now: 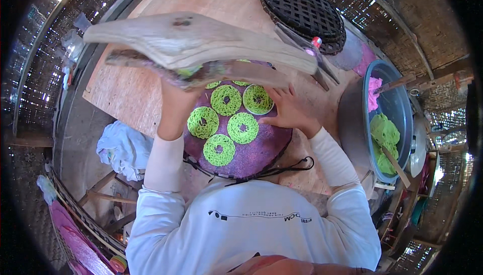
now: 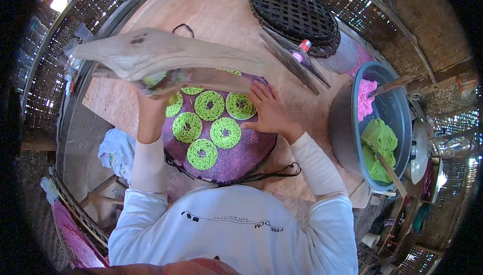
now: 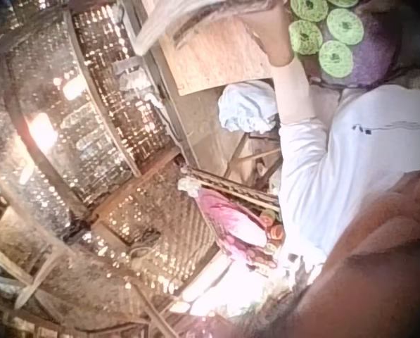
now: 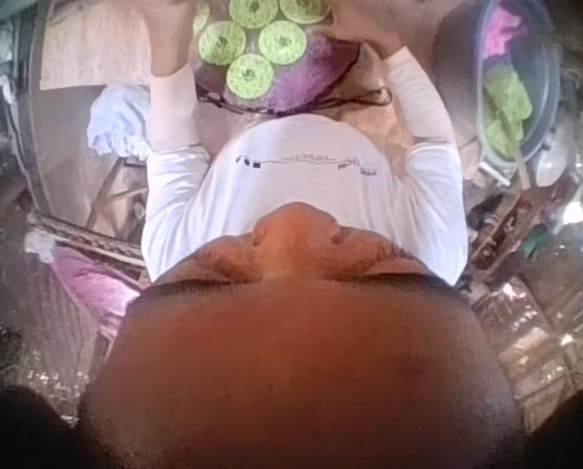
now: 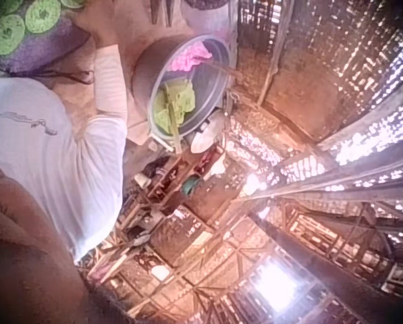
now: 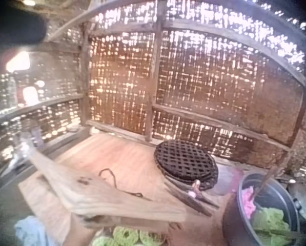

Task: The person uses a wooden mold and a cylindrical tool to pipe green and pink dough into circular patterns on a purple tray. They repeatedly fill the mold with dough from a large bowl, press it into the mold, and release the formed shapes onto the tray. The person handles the dough and tools with both hands, occasionally adjusting the tray or refilling the mold.

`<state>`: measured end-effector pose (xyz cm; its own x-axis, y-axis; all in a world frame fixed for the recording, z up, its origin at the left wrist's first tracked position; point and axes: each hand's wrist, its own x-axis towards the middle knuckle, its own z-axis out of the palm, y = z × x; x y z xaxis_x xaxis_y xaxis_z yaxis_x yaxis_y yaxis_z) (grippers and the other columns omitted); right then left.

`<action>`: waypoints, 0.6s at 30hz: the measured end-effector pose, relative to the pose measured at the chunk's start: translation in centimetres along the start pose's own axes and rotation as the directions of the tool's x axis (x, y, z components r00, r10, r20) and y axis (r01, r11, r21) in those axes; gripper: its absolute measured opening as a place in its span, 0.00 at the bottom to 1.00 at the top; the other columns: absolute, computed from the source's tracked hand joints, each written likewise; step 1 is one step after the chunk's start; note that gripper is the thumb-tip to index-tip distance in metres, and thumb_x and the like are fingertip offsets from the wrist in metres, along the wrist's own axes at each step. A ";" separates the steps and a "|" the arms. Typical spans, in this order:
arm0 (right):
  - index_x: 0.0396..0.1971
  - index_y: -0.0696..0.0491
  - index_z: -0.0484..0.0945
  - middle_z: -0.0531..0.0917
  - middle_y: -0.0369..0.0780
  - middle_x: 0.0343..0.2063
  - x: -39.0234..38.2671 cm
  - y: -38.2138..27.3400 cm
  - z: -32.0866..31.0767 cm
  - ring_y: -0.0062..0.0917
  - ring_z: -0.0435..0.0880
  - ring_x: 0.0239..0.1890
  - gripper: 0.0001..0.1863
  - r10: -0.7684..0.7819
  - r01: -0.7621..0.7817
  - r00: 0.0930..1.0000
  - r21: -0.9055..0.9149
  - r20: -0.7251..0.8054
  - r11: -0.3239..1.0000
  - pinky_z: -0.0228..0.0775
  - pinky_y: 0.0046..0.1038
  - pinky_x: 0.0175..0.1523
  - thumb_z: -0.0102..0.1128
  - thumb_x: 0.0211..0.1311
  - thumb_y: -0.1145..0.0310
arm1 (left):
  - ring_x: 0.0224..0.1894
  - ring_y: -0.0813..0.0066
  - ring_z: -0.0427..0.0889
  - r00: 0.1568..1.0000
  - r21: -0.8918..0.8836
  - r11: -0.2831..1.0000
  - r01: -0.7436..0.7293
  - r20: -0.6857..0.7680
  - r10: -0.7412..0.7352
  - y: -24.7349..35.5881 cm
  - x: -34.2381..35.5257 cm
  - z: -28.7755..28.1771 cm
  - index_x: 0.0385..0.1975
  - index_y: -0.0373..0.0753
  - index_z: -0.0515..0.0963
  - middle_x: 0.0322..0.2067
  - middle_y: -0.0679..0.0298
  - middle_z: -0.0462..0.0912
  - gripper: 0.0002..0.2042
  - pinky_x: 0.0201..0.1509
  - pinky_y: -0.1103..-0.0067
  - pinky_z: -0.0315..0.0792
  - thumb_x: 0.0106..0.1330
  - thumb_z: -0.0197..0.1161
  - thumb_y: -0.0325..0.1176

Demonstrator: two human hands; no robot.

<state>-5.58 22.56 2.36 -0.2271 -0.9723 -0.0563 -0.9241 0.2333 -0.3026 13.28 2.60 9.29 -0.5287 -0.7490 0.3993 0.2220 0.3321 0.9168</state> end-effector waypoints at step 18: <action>0.62 0.51 0.53 0.65 0.45 0.57 0.4 0.7 -0.7 0.37 0.55 0.64 0.52 -0.002 0.055 0.990 0.370 -0.144 0.927 0.34 0.46 0.65 0.70 0.34 0.51 | 0.42 0.72 0.75 0.983 -0.128 0.975 0.181 -0.021 -0.185 0.3 -3.0 -1.9 0.46 0.32 0.68 0.42 0.60 0.76 0.27 0.47 0.77 0.70 0.41 0.69 0.19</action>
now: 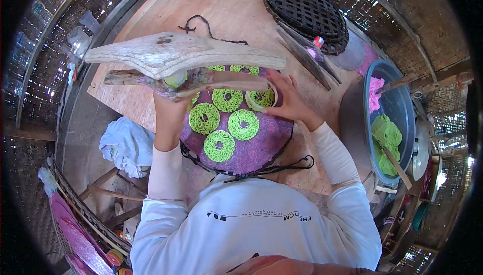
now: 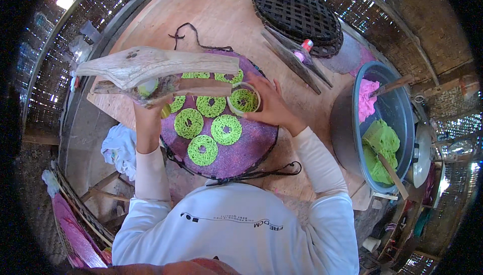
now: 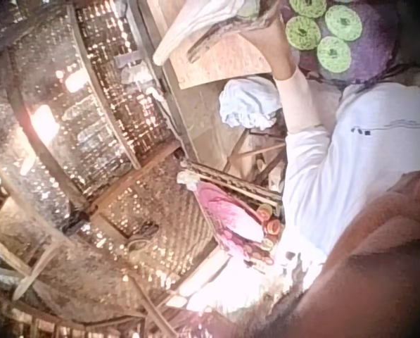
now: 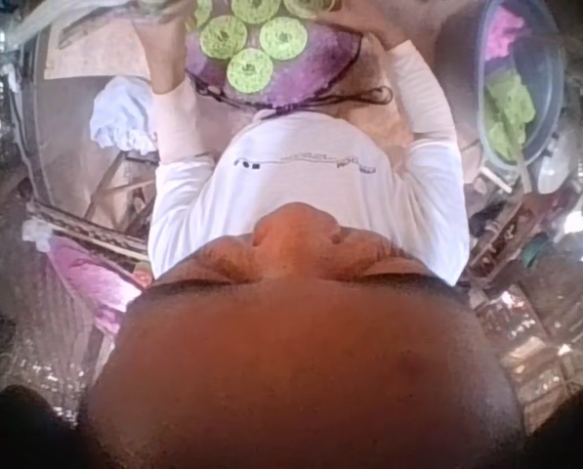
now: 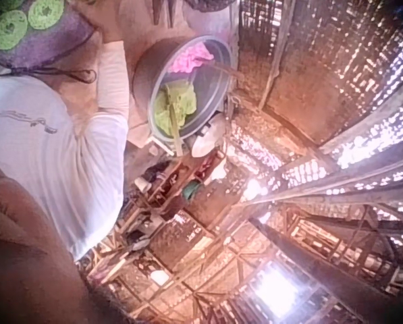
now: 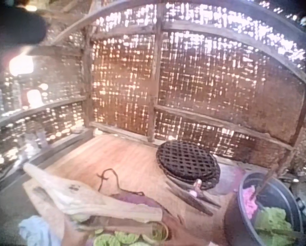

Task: The person uses a wooden mold and a cylindrical tool to pipe green and pink dough into circular patterns on a purple tray. They repeatedly fill the mold with dough from a large bowl, press it into the mold, and release the formed shapes onto the tray. The person handles the dough and tools with both hands, occasionally adjusting the tray or refilling the mold.

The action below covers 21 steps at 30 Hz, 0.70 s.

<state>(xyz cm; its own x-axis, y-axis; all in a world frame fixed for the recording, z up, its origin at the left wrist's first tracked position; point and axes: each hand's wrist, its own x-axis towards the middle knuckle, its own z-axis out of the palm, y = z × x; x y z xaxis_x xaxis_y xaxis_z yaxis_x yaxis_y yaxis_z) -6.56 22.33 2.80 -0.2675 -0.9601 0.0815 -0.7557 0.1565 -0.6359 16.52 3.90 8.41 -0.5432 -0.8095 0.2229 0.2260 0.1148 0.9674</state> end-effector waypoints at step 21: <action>0.62 0.51 0.51 0.67 0.46 0.50 -11.6 -11.5 5.9 0.40 0.65 0.55 0.50 0.149 -0.138 0.988 -0.174 0.048 0.975 0.50 0.42 0.61 0.69 0.38 0.57 | 0.37 0.75 0.76 0.996 0.030 0.997 -0.069 0.061 0.067 0.8 -1.2 -0.1 0.41 0.33 0.71 0.37 0.63 0.77 0.22 0.41 0.79 0.71 0.43 0.67 0.20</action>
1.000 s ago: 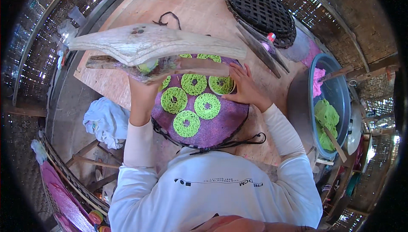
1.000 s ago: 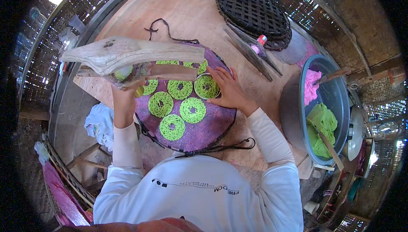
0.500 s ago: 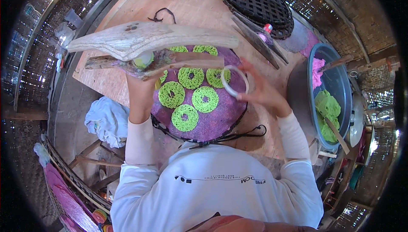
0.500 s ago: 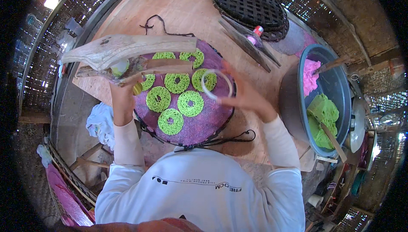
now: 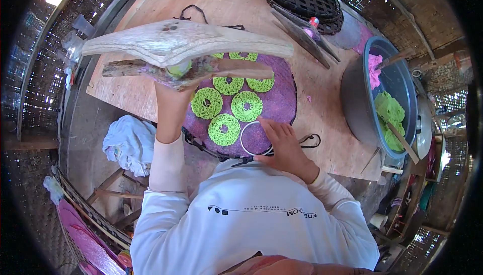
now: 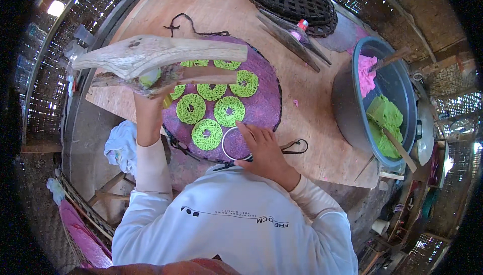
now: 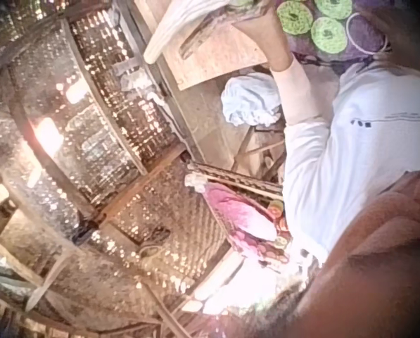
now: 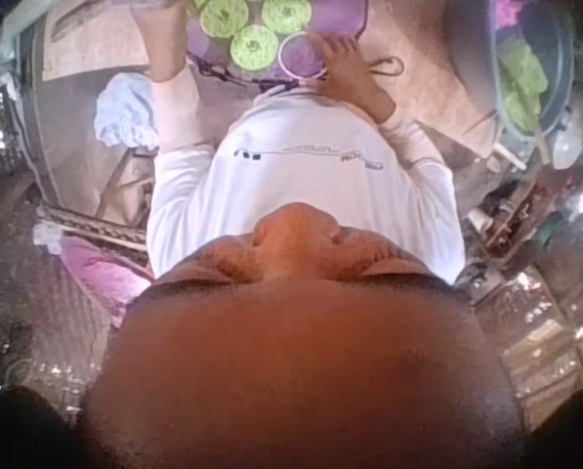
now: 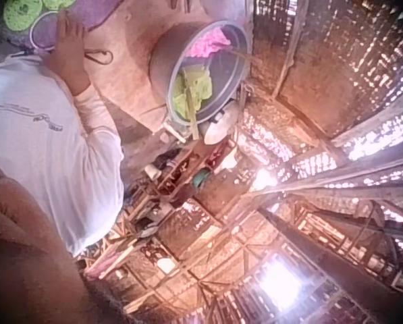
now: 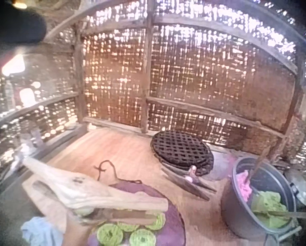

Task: The person uses a wooden mold and a cylindrical tool to pipe green and pink dough into circular patterns on a purple tray. They repeatedly fill the mold with dough from a large bowl, press it into the mold, and release the formed shapes onto the tray. The person handles the dough and tools with both hands, occasionally adjusting the tray or refilling the mold.

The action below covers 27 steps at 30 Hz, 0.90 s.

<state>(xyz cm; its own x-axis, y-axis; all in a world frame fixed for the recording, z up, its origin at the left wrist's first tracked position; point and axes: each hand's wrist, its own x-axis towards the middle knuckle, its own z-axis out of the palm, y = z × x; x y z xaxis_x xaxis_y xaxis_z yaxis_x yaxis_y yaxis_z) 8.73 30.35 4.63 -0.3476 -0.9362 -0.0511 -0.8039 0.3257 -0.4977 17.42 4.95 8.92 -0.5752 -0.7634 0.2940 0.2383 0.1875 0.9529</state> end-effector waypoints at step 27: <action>0.51 0.62 0.66 0.74 0.41 0.36 -0.9 1.3 -15.4 0.23 0.72 0.40 0.36 -0.144 -0.581 0.711 0.690 0.689 0.431 0.62 0.26 0.49 0.43 0.60 0.42 | 0.57 0.63 0.64 0.802 -0.877 -0.062 0.476 0.404 0.440 1.4 0.7 5.1 0.59 0.45 0.58 0.47 0.70 0.69 0.37 0.59 0.65 0.61 0.51 0.64 0.53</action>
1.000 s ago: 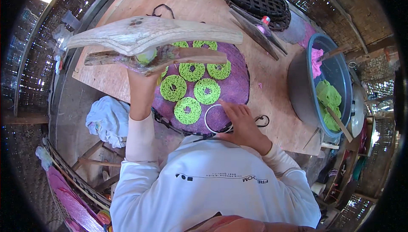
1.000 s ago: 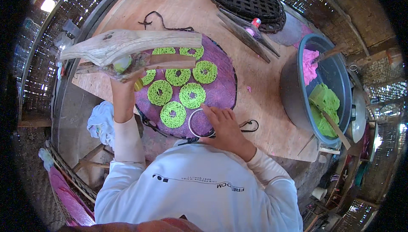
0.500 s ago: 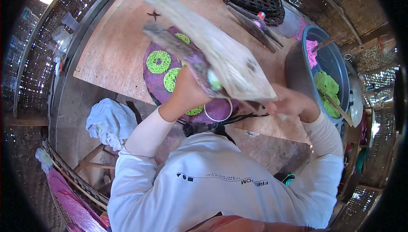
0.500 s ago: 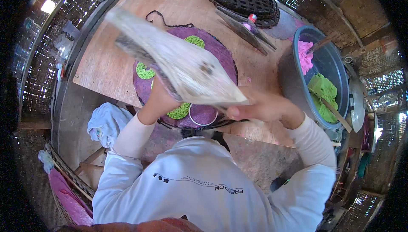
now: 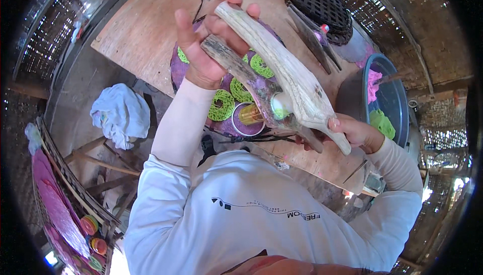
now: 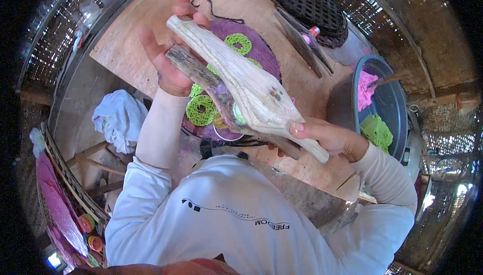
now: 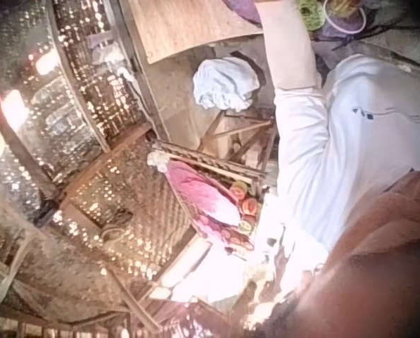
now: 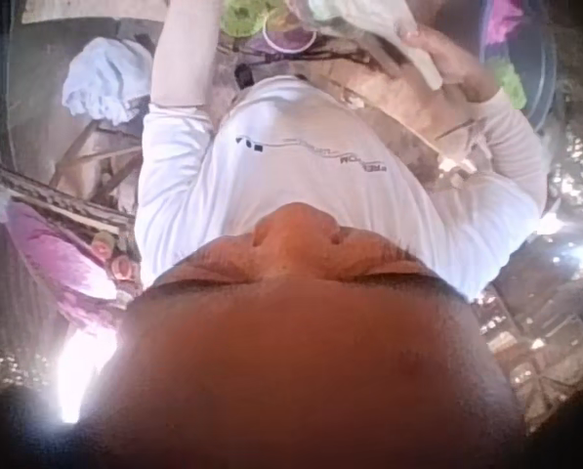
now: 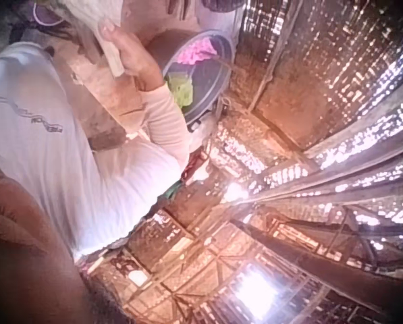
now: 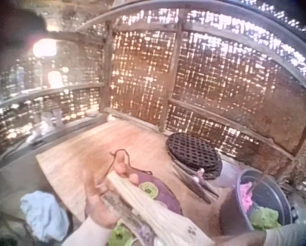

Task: The person uses a wooden mold and a cylindrical tool to pipe green and pink dough into circular patterns on a purple tray. They repeatedly fill the mold with dough from a large bowl, press it into the mold, and release the formed shapes onto the tray. The person handles the dough and tools with both hands, occasionally adjusting the tray or refilling the mold.

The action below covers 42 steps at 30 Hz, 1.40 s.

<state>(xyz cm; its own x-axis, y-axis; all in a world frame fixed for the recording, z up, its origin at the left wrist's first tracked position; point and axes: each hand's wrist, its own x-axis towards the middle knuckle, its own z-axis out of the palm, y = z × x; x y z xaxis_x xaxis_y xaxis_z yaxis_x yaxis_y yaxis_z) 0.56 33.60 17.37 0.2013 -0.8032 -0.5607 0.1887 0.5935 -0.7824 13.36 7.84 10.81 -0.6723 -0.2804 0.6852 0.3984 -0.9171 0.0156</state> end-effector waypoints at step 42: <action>0.29 0.61 0.77 0.75 0.35 0.18 3.5 0.1 -2.4 0.17 0.74 0.21 0.33 0.166 -0.280 0.950 -0.486 -0.264 0.828 0.66 0.20 0.27 0.47 0.57 0.39 | 0.29 0.68 0.73 0.807 0.115 0.959 -0.260 -0.519 0.282 -2.4 -7.5 -4.7 0.20 0.47 0.70 0.18 0.71 0.72 0.11 0.35 0.71 0.70 0.63 0.47 0.41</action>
<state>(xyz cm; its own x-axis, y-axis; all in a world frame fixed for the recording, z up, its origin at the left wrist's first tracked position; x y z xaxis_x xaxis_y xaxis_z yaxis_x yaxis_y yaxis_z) -0.99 30.69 14.71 -0.0316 -0.6780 -0.7344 -0.3670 0.6913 -0.6224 14.55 10.78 2.18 -0.7542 -0.6316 0.1796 0.6289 -0.7734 -0.0793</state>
